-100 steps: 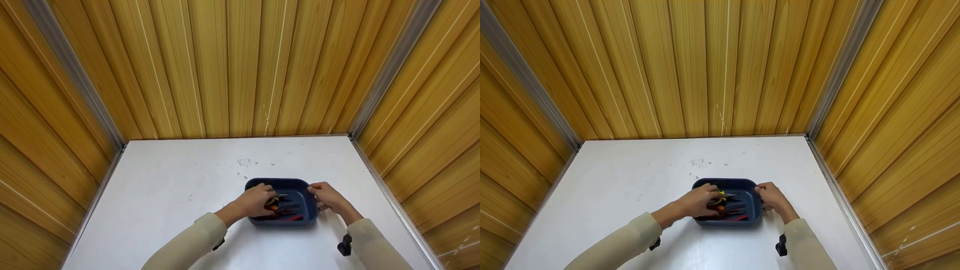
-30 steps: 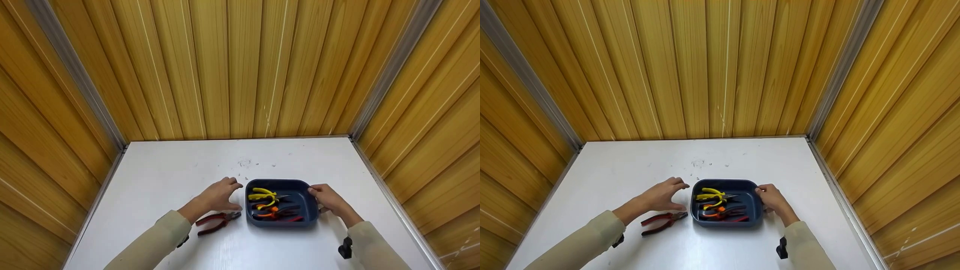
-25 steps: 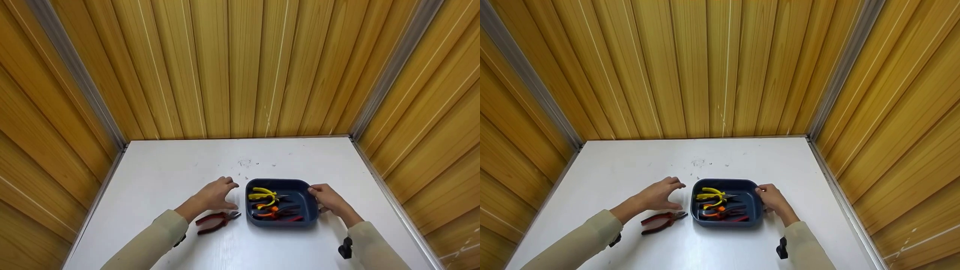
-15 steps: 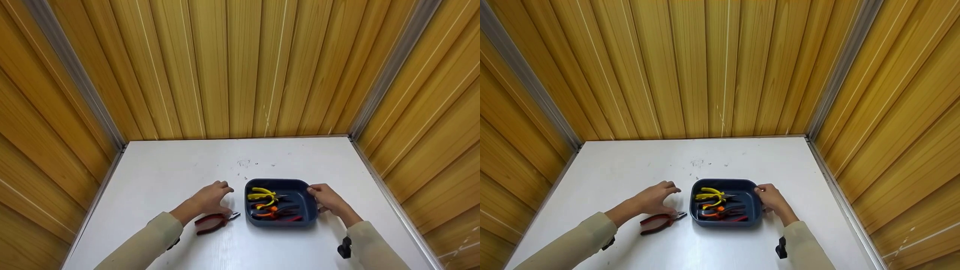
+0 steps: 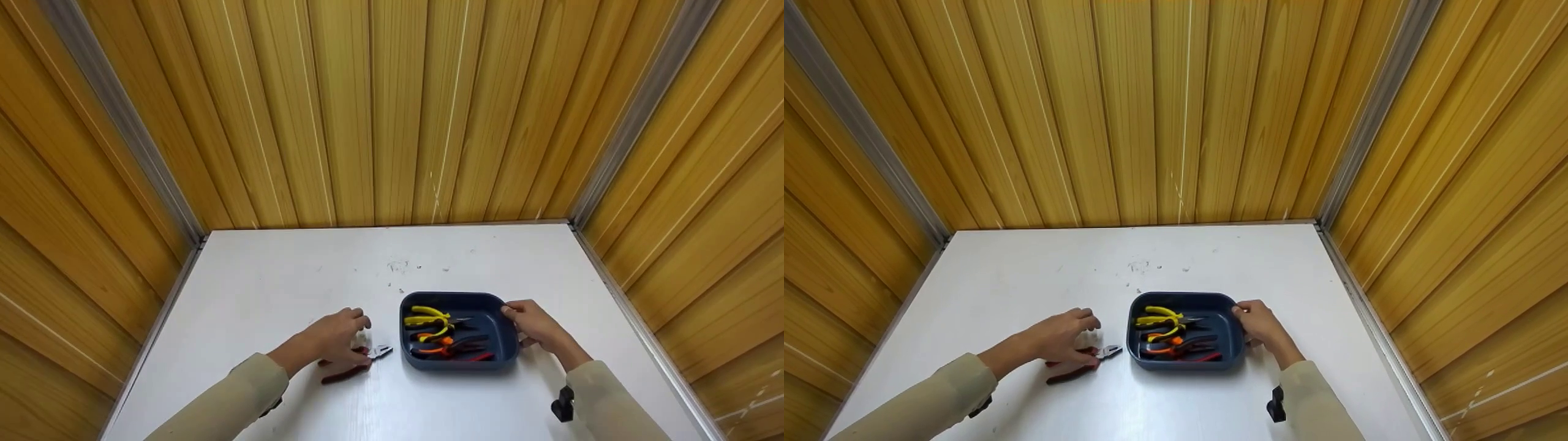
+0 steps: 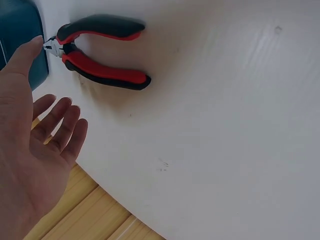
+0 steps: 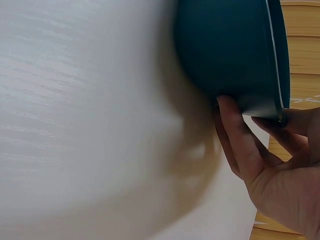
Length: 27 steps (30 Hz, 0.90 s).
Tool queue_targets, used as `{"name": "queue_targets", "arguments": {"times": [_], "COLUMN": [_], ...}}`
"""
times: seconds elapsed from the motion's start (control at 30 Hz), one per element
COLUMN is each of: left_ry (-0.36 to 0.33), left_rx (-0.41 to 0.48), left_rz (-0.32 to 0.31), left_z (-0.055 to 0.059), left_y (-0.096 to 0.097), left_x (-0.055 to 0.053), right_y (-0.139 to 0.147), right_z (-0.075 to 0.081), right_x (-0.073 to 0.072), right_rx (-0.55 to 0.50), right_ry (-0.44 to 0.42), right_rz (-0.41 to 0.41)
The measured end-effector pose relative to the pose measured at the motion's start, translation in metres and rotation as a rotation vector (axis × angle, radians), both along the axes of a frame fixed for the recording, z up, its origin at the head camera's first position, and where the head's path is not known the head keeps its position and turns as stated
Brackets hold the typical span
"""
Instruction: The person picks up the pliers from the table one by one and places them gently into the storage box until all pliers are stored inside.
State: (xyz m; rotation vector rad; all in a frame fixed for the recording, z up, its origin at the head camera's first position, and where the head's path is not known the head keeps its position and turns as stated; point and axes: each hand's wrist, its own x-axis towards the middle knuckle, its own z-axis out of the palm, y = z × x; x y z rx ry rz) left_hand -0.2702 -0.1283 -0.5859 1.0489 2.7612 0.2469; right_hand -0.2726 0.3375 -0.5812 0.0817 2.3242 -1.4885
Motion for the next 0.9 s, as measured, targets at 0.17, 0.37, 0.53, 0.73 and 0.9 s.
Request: {"name": "queue_targets", "arguments": {"times": [0.17, 0.37, 0.53, 0.73, 0.9], "left_ry": [-0.038, -0.021, -0.044, -0.056, -0.033], "left_rx": [-0.053, -0.078, -0.079, -0.091, -0.100], "left_rz": [0.032, 0.009, 0.018, 0.013, 0.001], "left_z": [-0.004, -0.007, -0.010, -0.015, -0.018], "left_y": [-0.001, -0.004, -0.006, -0.009, -0.011], "left_x": [0.008, 0.013, 0.015, 0.016, 0.017], "right_y": [0.002, 0.001, 0.001, 0.000, 0.000], "right_z": [-0.001, 0.000, 0.000, 0.000, -0.001], "right_x": [-0.001, 0.000, 0.000, 0.000, 0.000], "right_rx": [0.004, -0.010, -0.024, -0.020, -0.020], "right_ry": [0.012, 0.011, 0.003, -0.003, -0.005], "right_rz": [0.008, 0.016, 0.014, 0.002, -0.001]}}
